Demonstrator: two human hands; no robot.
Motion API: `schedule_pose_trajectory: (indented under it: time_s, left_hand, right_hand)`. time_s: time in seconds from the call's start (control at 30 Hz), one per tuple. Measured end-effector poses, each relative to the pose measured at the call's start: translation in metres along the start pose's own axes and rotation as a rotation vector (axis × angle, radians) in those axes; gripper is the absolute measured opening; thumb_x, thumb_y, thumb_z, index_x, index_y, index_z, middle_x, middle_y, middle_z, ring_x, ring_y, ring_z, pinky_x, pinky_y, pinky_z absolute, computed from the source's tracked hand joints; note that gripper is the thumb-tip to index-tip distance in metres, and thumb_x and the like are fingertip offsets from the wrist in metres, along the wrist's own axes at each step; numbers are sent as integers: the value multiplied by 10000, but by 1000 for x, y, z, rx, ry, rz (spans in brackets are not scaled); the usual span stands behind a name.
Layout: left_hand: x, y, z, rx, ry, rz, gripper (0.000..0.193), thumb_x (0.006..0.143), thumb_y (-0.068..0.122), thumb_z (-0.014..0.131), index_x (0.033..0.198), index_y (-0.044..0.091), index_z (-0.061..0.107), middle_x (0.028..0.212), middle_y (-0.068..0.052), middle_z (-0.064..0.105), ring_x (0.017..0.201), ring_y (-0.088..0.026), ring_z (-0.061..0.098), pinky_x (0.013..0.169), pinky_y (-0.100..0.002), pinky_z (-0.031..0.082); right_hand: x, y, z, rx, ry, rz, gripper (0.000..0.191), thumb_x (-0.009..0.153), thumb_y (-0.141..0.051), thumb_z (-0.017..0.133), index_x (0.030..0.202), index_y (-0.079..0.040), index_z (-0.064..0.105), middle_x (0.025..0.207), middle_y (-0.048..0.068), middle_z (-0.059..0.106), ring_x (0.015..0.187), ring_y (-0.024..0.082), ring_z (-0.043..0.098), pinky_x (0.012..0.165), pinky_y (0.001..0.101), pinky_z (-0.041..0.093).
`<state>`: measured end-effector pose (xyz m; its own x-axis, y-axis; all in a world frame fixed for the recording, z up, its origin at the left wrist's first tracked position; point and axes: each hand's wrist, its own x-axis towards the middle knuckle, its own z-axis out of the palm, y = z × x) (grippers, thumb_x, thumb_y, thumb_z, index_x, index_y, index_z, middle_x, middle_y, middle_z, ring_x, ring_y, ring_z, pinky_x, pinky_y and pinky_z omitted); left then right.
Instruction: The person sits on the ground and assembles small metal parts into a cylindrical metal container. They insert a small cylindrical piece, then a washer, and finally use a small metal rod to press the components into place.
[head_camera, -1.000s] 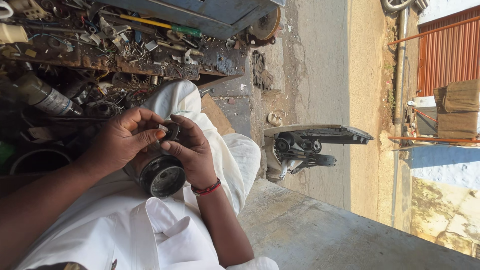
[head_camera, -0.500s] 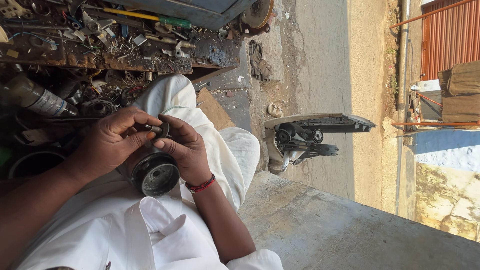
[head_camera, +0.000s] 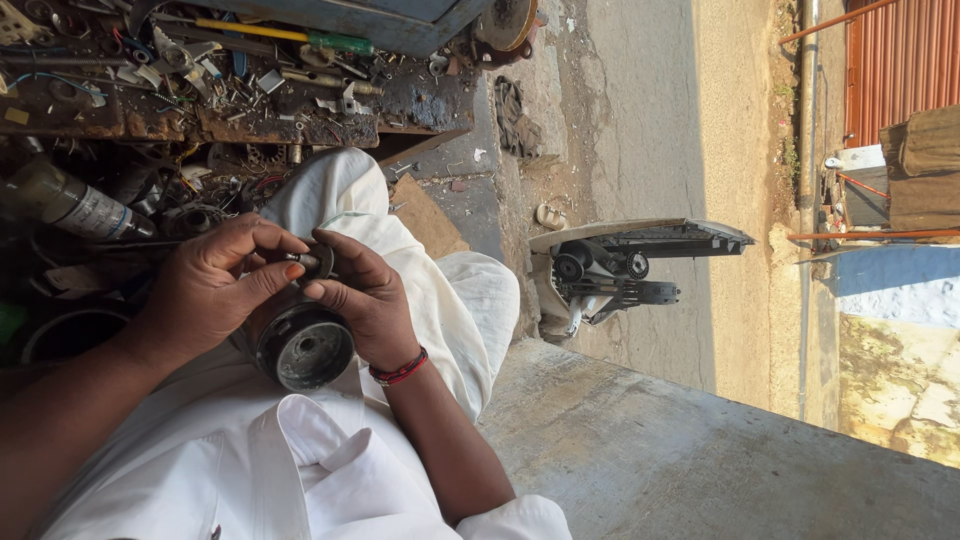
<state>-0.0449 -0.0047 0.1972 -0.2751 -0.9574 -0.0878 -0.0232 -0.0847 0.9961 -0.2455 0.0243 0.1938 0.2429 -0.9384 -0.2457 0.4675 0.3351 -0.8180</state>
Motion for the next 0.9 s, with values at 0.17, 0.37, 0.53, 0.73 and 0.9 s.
schedule_pose_trajectory:
  time_s: [0.17,0.37,0.53,0.73,0.9]
  left_hand:
    - [1,-2,1,10,-8,45,193,919,78,716,1111,68,717,1030,8,720,842,-52,685,759,-216,556]
    - [-3,-10,3,-180,-19,-1,338,933,74,698,1267,75,642,1054,-4,664,904,-55,647,798,-216,552]
    - [-10,-16,4,-194,33,20,362,951,77,690,1304,63,612,1082,-30,661,990,-73,645,862,-244,558]
    - [-9,-22,2,97,100,67,272,937,100,711,1196,34,663,1193,-66,675,1027,-131,682,883,-294,566]
    - [-3,-32,-7,202,14,29,319,903,199,713,1170,26,700,1253,-95,670,1082,-171,668,867,-328,552]
  right_hand:
    - [2,2,-2,36,-1,28,576,956,19,747,1495,12,545,1321,100,683,1220,167,647,1079,304,520]
    - [3,4,-1,127,1,8,567,976,42,739,1508,2,545,1345,127,671,1220,193,650,1075,335,534]
    - [3,1,-1,248,-18,13,544,970,36,719,1481,-17,538,1434,198,623,1278,263,654,1105,387,537]
    - [3,1,-3,202,2,-22,547,977,8,724,1488,-18,533,1458,228,602,1285,297,653,1114,401,541]
    - [0,-2,-4,223,19,-23,551,977,-10,729,1490,-22,525,1462,241,591,1272,313,656,1101,410,543]
